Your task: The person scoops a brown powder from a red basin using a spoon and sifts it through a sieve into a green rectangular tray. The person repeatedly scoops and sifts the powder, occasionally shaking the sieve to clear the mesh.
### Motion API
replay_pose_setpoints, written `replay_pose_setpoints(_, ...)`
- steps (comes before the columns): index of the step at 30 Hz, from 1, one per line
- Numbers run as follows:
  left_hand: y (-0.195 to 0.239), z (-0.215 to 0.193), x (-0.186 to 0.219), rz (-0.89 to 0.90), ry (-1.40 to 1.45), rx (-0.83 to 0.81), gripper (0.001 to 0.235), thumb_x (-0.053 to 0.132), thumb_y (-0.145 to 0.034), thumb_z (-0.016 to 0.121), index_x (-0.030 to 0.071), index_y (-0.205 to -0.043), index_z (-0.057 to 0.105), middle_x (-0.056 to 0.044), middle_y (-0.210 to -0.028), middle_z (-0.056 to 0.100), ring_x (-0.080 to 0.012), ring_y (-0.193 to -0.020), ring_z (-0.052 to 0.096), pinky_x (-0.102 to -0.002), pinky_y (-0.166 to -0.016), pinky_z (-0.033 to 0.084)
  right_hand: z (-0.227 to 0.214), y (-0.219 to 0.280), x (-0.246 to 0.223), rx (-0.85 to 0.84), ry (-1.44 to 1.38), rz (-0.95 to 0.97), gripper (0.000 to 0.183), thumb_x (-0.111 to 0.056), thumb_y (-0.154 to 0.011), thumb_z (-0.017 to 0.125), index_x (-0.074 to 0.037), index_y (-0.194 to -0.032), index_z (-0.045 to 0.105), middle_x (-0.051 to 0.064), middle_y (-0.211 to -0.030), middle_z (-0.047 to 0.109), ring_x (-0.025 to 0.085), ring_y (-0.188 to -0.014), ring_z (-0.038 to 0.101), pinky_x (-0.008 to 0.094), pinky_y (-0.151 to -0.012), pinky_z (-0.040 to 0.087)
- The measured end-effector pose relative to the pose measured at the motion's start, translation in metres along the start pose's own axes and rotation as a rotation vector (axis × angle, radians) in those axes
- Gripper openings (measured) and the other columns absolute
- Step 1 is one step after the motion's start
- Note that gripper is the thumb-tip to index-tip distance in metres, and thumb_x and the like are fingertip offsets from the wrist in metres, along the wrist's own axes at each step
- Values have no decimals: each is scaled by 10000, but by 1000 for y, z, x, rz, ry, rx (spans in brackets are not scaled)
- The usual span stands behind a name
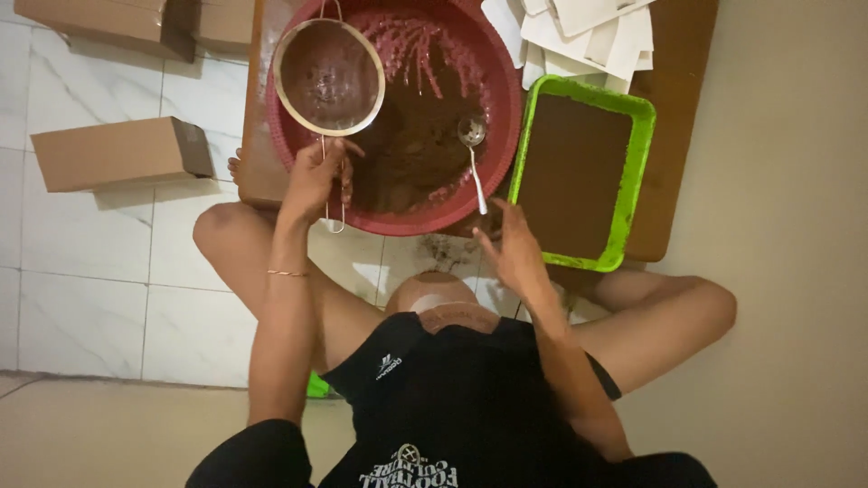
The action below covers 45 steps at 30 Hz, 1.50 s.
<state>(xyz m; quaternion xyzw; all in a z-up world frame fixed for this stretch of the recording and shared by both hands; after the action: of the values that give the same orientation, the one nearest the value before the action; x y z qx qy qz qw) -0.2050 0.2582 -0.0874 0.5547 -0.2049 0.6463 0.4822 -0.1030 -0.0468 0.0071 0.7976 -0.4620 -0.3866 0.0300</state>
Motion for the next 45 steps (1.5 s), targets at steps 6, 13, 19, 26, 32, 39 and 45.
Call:
replay_pose_setpoints(6,-3,-1,11,72,-34,1,432,346,-1134,433,-5,-1058,673,-71,-520,479,-189,-347,549,-341,-325,506,21,-43,21,48,179,108,664,-421,-1018,592,-20,-1502,381,326,-1204,679,546,-1108,671,686,-945,501)
replay_pose_setpoints(13,-2,6,25,71,-53,40,476,368,-1133,412,-6,-1017,683,-73,-496,464,-188,-324,525,-329,-298,480,39,-62,31,135,69,178,717,-394,-997,606,56,-1476,320,361,-1035,713,575,-1018,684,696,-890,517)
replay_pose_setpoints(19,-4,7,24,104,-89,27,507,418,-1129,436,-9,-1021,688,-73,-489,471,-187,-326,540,-318,-304,482,13,-51,16,141,32,63,379,-245,-1063,533,54,-1288,592,284,-932,740,504,-929,723,598,-733,553)
replay_pose_setpoints(26,-8,4,28,90,-67,79,523,437,-1120,433,4,-995,699,-63,-491,463,-169,-327,527,-297,-294,469,-36,-67,-2,299,415,-201,260,-140,-1023,581,-109,-1205,764,212,-1065,758,456,-908,739,559,-747,588)
replay_pose_setpoints(32,-6,-4,33,116,-39,123,526,479,-1103,444,28,-992,691,-58,-497,463,-166,-328,522,-289,-297,467,-74,-90,-23,387,534,-462,279,-103,-1041,608,-152,-1251,785,167,-1112,761,396,-979,744,478,-801,595)
replay_pose_setpoints(39,-1,-2,55,11,-66,118,563,536,-1033,441,36,-967,692,-10,-533,469,-111,-404,461,-252,-385,383,-86,-139,-70,464,469,-698,325,-40,-920,674,-5,-1229,768,165,-1141,760,348,-814,712,404,-706,543)
replay_pose_setpoints(45,1,-1,66,-30,-57,142,577,570,-1006,443,47,-1002,686,-1,-555,471,-100,-400,463,-249,-381,386,-66,-214,-43,589,639,-715,273,-146,-995,674,-103,-1244,777,132,-1058,779,285,-659,683,383,-544,514)
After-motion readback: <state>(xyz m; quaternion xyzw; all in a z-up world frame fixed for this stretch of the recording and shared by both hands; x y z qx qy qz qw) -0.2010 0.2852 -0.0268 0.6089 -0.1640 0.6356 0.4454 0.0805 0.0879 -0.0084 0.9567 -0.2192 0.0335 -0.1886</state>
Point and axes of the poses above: each hand's wrist, its own y-axis away from the middle knuckle, its own z-axis out of the palm, x = y × z, the point moved 6 cm from there along -y, towards the middle knuckle
